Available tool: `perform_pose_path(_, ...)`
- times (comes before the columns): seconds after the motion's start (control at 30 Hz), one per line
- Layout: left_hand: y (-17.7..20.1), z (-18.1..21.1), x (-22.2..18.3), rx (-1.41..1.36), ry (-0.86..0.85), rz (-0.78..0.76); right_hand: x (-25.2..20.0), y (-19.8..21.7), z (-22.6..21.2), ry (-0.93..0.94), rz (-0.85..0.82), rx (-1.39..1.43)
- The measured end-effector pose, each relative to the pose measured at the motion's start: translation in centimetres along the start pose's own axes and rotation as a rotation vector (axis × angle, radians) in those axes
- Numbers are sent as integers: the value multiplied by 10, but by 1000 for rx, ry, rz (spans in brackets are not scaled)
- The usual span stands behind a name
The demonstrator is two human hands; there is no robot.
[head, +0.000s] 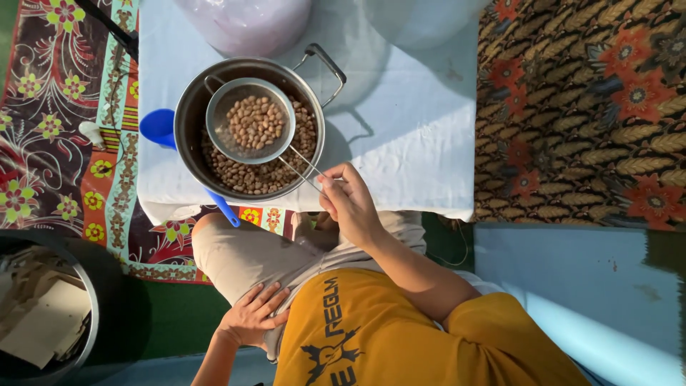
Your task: Sifting and sorting beans in a metal pot using a small hand-held strainer.
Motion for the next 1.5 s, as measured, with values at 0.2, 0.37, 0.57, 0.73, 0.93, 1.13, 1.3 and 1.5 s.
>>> perform_pose_path(0.2, 1, -1, 1, -5, 1, 0, -1, -3, 1, -17, 31, 10)
perform_pose_path(0.37, -1, -1, 0, -2, -4, -6, 0, -1, 2, 5, 26, -7)
perform_pose_path(0.57, 1, 0, 1, -8, 2, -3, -1, -1, 3, -23, 37, -25)
perform_pose_path(0.73, 1, -2, 3, -1, 0, 4, -1, 3, 4, 15, 23, -21)
perform_pose_path(0.93, 2, -3, 2, 36, -2, -45, 0, 9, 16, -30, 69, 40)
perform_pose_path(1.13, 33, -11, 27, -63, 136, 323, 6, 22, 26, -24, 101, 7)
perform_pose_path(1.3, 37, -13, 32, -36, 150, 362, 7, 19, 18, -36, 64, -40)
perform_pose_path(1.5, 38, -15, 31, -61, 135, 347, 3, 15, 16, 31, 91, -32)
Point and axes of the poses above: each hand's wrist, its own x-axis towards the middle knuckle, its own y-axis out of the back of the hand, z = x × y, the point moved 4 cm from there along x, towards the middle knuckle, and after that the axes turned 12 degrees about x, right-handed, at the moved point
